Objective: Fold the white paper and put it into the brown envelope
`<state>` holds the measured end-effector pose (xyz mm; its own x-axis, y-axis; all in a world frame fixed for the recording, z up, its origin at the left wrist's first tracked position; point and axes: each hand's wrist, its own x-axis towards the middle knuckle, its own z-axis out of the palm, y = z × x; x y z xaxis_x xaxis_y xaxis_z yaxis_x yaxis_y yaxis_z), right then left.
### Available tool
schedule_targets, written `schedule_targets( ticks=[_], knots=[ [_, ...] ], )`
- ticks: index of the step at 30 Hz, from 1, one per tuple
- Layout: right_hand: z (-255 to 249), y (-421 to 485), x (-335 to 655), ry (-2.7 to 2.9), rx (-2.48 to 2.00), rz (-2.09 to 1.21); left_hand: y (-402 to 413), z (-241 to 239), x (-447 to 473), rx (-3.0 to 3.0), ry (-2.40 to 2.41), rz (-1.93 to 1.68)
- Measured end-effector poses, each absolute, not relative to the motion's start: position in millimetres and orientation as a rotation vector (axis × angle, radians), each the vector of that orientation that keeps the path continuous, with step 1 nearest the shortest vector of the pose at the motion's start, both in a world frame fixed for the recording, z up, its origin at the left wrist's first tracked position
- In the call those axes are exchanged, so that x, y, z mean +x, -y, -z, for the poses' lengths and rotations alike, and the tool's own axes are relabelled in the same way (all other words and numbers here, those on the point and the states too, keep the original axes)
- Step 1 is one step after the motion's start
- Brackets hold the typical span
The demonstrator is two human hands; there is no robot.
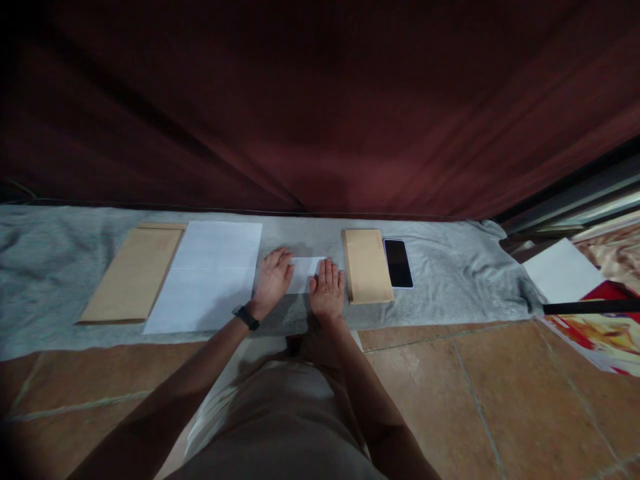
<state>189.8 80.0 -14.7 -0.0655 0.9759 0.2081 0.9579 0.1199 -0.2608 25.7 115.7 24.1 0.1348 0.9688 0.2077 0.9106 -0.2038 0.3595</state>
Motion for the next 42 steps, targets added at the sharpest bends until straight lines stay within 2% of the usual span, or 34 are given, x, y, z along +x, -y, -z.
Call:
schedule_targets(
  ticks=[3, 9, 18, 24, 36, 42],
  knots=[
    [14, -80, 190, 2.081, -1.894, -0.08, -81, -16, 38, 2.343, -1.671, -0.634],
    [12, -79, 190, 2.088, -1.883, -0.088, -29, -10, 44, 2.434, -1.648, -0.466],
    [7, -76, 190, 2.041, -1.819, -0.134, -18, -10, 34, 2.471, -1.665, -0.386],
    [5, -61, 188, 2.276, -1.585, -0.282, -15, -7, 32, 2.507, -1.642, -0.355],
    [-4, -84, 210, 2.05, -1.876, -0.219, 1, 0, 16, 2.503, -1.737, -0.377],
    [-20, -109, 201, 1.721, -2.082, -0.49, 2, 1, 16, 2.509, -1.733, -0.395]
  ],
)
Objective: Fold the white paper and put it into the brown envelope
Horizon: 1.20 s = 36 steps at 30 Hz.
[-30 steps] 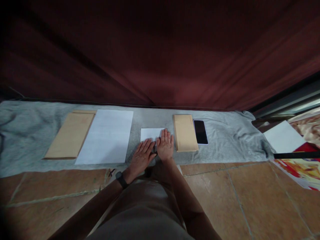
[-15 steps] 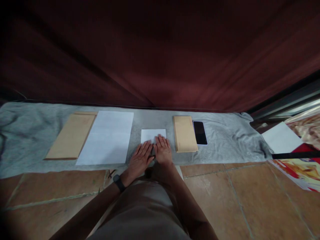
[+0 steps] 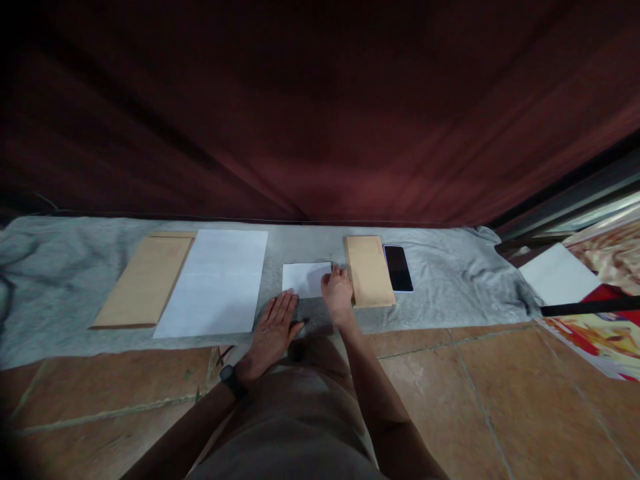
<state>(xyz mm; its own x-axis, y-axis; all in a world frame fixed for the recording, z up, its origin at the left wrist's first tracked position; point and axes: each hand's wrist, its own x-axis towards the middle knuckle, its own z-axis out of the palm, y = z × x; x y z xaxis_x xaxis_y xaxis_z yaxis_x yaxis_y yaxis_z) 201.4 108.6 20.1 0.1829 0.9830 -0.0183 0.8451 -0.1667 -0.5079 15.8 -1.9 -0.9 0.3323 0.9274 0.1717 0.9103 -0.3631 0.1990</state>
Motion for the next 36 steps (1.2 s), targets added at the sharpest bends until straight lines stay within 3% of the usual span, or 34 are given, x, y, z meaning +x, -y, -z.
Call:
schedule_targets(
  ticks=[9, 14, 17, 23, 30, 36],
  knots=[
    [-31, -113, 214, 1.42, -1.837, -0.946, 1, -3, 15, 2.412, -1.691, -0.491],
    [-46, -98, 209, 1.304, -1.499, -1.055, -8, -11, 9, 1.948, -1.649, -0.901],
    [-60, -83, 206, 1.346, -1.318, -0.919, -19, -28, 4, 1.392, -1.561, -1.14],
    [-66, -42, 191, 2.061, -1.239, -0.449, -35, -61, 10, 0.604, -1.03, -1.103],
    [-48, -13, 184, 2.223, -1.108, -0.581, -33, -48, 10, 0.767, -1.22, -1.163],
    [-34, -35, 212, 1.488, -1.418, -0.831, -39, -64, -23, 0.98, -1.132, -0.834]
  ],
)
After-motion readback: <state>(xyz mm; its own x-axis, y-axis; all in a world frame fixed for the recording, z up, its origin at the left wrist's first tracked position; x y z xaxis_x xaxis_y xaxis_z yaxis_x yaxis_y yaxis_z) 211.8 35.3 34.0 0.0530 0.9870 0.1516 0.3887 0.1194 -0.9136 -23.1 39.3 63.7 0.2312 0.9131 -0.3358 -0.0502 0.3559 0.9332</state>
